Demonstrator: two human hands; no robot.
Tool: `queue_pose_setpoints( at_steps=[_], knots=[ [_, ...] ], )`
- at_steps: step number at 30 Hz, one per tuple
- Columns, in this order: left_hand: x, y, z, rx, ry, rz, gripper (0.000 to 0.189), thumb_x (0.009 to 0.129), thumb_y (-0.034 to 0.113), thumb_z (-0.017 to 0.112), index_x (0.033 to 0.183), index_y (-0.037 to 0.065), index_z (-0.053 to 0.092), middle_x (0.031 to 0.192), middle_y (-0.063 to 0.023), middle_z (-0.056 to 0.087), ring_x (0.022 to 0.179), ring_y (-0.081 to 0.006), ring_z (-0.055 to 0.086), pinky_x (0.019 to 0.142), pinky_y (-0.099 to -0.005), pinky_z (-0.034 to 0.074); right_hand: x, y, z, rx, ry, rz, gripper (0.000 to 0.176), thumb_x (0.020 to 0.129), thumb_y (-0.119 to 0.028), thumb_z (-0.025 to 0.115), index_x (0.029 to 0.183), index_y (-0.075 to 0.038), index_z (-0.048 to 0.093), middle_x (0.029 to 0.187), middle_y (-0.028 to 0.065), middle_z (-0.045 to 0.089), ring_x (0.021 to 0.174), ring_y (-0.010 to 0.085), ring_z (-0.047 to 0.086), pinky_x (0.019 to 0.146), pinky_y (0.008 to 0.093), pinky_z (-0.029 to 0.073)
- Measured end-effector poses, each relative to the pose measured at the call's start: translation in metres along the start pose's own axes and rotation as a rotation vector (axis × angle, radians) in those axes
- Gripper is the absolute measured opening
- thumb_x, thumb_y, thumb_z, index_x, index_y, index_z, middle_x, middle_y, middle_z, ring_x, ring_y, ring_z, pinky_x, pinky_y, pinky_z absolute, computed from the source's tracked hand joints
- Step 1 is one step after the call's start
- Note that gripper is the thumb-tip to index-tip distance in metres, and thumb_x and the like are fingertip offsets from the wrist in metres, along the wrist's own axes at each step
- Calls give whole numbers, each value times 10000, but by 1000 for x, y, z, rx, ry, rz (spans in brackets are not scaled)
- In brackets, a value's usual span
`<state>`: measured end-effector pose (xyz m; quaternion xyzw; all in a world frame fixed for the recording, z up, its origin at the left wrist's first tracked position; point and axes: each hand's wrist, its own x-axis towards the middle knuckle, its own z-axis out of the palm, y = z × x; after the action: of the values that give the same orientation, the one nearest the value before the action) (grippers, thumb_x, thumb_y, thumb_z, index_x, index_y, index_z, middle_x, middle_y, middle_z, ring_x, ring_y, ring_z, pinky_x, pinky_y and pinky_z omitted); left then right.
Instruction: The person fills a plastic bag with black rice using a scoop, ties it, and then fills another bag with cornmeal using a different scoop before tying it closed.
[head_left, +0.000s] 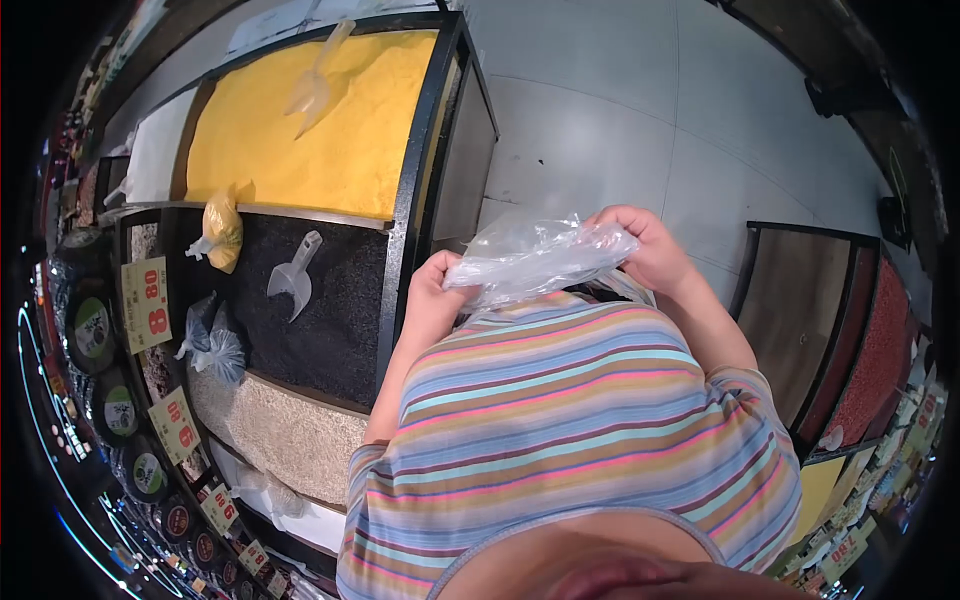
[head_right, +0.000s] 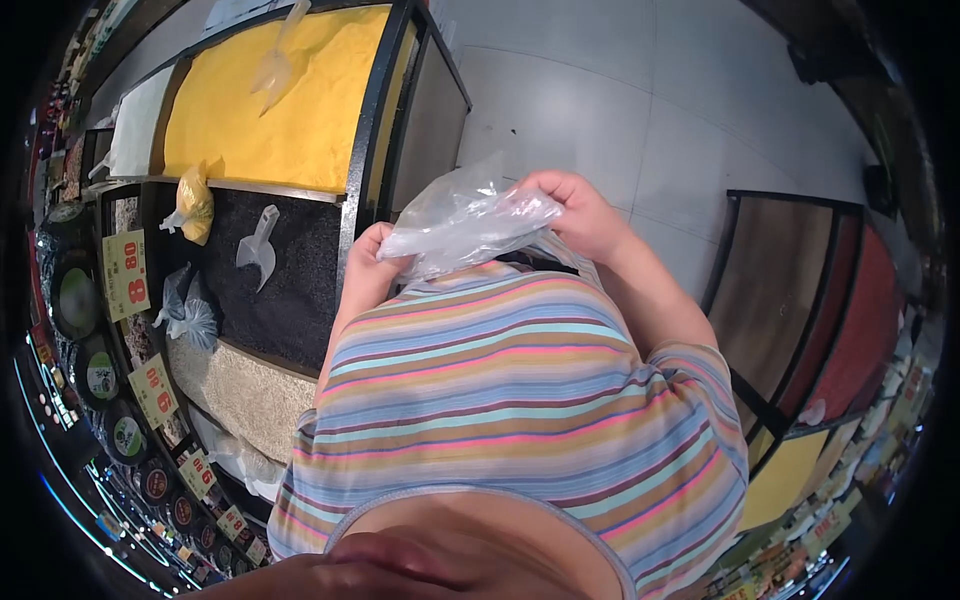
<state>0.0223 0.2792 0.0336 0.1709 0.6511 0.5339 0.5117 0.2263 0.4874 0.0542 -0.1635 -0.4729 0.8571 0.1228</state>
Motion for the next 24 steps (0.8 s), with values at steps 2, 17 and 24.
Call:
queue_pose_setpoints(
  at_steps=[2,17,24],
  knots=[
    [0,2,-21,-159,103,136,120,788,-38,604,787,42,514,934,-50,589,811,-79,530,709,-224,432,23,-1,13,-134,-157,77,107,851,-25,579,954,4,593,944,67,633,869,134,597,786,269,475],
    [-5,-1,-78,-370,735,513,102,872,-32,513,847,44,450,1057,-154,616,912,-144,579,817,-277,470,207,-20,62,-370,-895,337,323,743,8,688,1046,-40,586,976,3,600,923,80,551,817,233,442],
    [27,28,-78,-678,882,438,132,849,-25,534,854,76,448,825,-48,582,785,-112,576,705,-269,488,270,-53,25,-211,-804,442,340,796,-109,671,1111,-21,578,982,23,618,885,100,564,795,231,449]
  ],
)
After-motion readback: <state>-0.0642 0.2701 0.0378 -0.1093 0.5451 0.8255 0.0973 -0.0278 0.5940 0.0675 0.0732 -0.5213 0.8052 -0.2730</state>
